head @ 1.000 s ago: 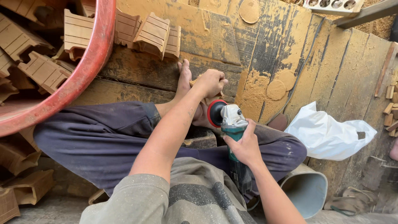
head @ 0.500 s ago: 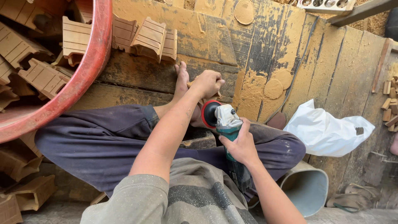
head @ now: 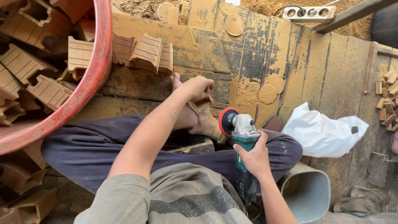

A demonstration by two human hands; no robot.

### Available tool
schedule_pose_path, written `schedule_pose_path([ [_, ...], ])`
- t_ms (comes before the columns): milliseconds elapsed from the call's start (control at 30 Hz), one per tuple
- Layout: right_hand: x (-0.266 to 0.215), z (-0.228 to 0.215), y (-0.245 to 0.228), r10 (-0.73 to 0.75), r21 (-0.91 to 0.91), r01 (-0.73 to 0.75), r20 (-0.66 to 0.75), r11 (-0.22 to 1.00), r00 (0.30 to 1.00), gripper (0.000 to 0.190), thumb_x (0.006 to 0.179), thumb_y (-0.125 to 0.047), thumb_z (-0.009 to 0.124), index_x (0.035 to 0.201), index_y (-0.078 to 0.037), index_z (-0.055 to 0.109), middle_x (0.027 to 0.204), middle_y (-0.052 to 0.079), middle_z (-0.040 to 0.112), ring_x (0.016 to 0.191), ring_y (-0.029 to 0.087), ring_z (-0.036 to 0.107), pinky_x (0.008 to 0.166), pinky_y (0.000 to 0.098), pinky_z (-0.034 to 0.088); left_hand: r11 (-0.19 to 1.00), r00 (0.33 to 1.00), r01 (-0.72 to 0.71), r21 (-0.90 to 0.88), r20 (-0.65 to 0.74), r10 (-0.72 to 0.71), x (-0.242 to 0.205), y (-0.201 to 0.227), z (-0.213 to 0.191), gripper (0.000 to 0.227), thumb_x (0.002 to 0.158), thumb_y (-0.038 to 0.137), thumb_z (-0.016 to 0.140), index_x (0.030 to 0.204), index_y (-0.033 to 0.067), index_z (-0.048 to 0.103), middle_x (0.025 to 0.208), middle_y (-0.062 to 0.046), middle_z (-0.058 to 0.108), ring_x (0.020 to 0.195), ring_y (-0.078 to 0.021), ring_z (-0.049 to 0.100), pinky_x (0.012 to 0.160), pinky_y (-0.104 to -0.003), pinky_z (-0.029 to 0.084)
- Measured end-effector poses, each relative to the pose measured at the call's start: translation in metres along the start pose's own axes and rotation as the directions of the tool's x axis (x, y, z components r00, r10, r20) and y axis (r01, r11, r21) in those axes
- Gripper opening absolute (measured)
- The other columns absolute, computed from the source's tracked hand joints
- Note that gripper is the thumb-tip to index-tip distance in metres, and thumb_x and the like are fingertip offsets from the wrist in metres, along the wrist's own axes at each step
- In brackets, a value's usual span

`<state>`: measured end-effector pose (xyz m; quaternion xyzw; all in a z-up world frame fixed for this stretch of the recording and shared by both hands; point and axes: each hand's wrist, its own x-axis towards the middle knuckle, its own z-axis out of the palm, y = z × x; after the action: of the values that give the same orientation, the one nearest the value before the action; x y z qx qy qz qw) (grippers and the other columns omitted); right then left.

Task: The person uses an angle grinder with a sanding disc to smooth the surfaces and edges of small, interlocking wooden components, picking them from a red bucket and placing them on a wooden platform.

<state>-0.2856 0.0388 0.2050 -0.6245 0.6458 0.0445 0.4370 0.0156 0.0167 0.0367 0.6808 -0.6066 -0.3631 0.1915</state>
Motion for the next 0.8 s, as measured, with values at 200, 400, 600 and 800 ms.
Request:
schedule_pose_path([
  [200, -0.001, -0.004, 0.018, 0.007, 0.059, -0.008, 0.005, 0.998, 1.0, 0.097, 0.074, -0.034, 0.083, 0.15, -0.011, 0.027, 0.129, 0.031, 0.062, 0.124, 0.047, 0.06, 0.098, 0.0574, 0.051, 0.99, 0.993, 0.103, 0.094, -0.058, -0.098, -0.072, 0.091, -0.101, 0.063, 0.092, -0.007, 0.049, 0.147, 0.0218, 0.046, 0.115, -0.02, 0.051, 0.107, -0.0546, 0.065, 0.091, -0.062, 0.06],
  [400, 0.003, 0.001, 0.023, -0.013, 0.039, 0.011, 0.036, 0.999, 0.999, 0.1, 0.071, -0.038, 0.084, 0.15, -0.013, 0.027, 0.13, 0.032, 0.061, 0.125, 0.048, 0.06, 0.102, 0.058, 0.049, 0.917, 0.899, 0.398, 0.015, -0.204, -0.387, -0.029, -0.031, 0.018, 0.05, 0.088, 0.031, 0.066, 0.133, 0.0399, 0.046, 0.126, -0.004, 0.045, 0.129, -0.0386, 0.058, 0.12, -0.072, 0.016],
  [600, 0.005, 0.003, 0.02, -0.032, 0.005, 0.032, 0.082, 0.999, 0.996, 0.1, 0.071, -0.04, 0.084, 0.148, -0.014, 0.027, 0.131, 0.032, 0.061, 0.126, 0.047, 0.059, 0.103, 0.0569, 0.05, 0.866, 0.718, 0.433, -0.249, -0.486, -0.499, -0.055, -0.025, 0.05, 0.046, 0.074, 0.032, 0.073, 0.111, 0.0217, 0.049, 0.105, -0.011, 0.055, 0.135, -0.0412, 0.041, 0.124, -0.055, 0.022],
  [800, 0.013, 0.005, 0.02, -0.01, -0.005, 0.01, 0.103, 1.0, 0.995, 0.1, 0.07, -0.039, 0.085, 0.149, -0.015, 0.027, 0.129, 0.032, 0.062, 0.125, 0.047, 0.06, 0.102, 0.0552, 0.05, 0.807, 0.664, 0.34, -0.482, -0.485, -0.569, -0.086, 0.001, 0.044, 0.047, 0.071, 0.015, 0.065, 0.114, 0.0146, 0.047, 0.12, -0.018, 0.05, 0.117, -0.0436, 0.06, 0.096, -0.055, 0.056],
])
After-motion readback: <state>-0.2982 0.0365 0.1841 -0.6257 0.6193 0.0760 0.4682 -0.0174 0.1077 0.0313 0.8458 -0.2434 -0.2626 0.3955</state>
